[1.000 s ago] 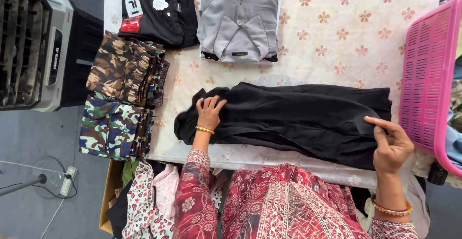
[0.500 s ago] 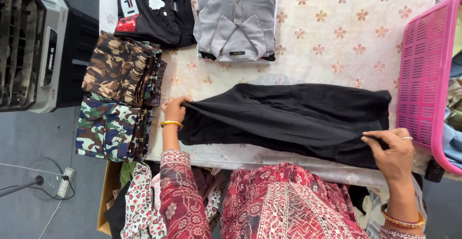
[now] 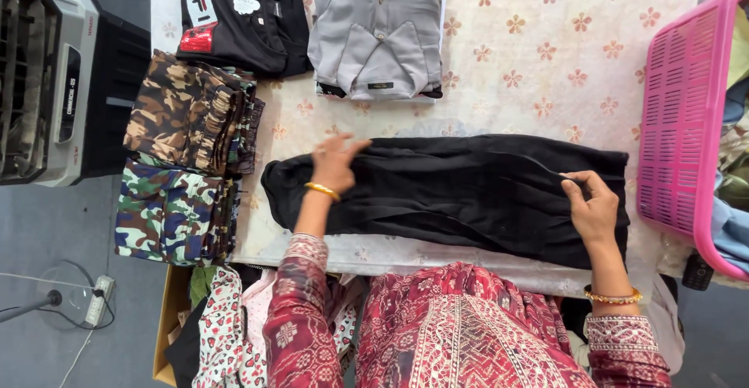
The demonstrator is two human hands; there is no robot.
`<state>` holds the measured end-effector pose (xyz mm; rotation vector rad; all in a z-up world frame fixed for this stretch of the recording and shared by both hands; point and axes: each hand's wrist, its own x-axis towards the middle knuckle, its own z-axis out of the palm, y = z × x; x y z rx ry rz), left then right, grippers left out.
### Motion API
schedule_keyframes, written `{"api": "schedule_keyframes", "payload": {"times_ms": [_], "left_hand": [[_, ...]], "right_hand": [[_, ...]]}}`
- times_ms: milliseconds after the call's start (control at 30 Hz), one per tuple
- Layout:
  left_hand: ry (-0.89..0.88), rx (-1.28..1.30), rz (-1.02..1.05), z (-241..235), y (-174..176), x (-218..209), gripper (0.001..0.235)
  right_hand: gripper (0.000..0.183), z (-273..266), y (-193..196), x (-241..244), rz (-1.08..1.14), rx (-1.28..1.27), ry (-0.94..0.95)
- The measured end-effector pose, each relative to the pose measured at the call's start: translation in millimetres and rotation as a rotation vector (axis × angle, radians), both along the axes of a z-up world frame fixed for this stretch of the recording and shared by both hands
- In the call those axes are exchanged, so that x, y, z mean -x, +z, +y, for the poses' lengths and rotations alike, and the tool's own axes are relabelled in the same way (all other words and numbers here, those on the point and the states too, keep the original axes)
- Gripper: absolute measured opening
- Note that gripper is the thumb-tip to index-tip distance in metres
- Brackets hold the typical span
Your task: The person folds a light gray shirt on a table, smoothing it and placing it on a stack. They then pick up a black shirt from a pink basket, spread it out, and fold it by hand.
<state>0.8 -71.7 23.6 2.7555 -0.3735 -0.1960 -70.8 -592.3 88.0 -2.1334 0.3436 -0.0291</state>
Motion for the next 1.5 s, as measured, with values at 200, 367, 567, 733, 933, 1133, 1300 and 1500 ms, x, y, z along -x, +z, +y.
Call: {"api": "schedule_keyframes", "payload": {"times_ms": [200,367,567,733,933,1133,1300,1500], "left_hand": [[-0.165,-0.081,0.003,-41,-26,-2,0.068],[-0.099,-0.074,0.094,-6,-33,-14,0.051],[-0.110,-0.236,0.166,37,-31,-22,0.027],[-0.082,-0.366,0.284,55,-37,-21,0.028],[0.065,-0.477,0.234,44,-50,-19,0.025],[0.184,-0.434,-0.143,0,-31,-9,0.049],[-0.142,-0.066,-0.034,-66,-3,13,0.073],[-0.234,-0.047,-0.099,-98,-8,25,0.069]], "right_hand": [[0.008,5,30,24,-0.174,-0.174,-0.045],[0.006,7,77,46,-0.330,-0.421,0.157],[0.004,8,56,58,0.032,-0.542,0.470],[0.006,6,25,41,0.277,-0.352,0.418],[0.007,-1,-30,4,0.220,-0.251,-0.036],[0.036,-28,-75,-16,0.061,-0.367,-0.122],[0.076,-12,-35,18,0.041,0.403,0.262],[0.036,-41,-77,40,-0.040,0.818,0.253]]}}
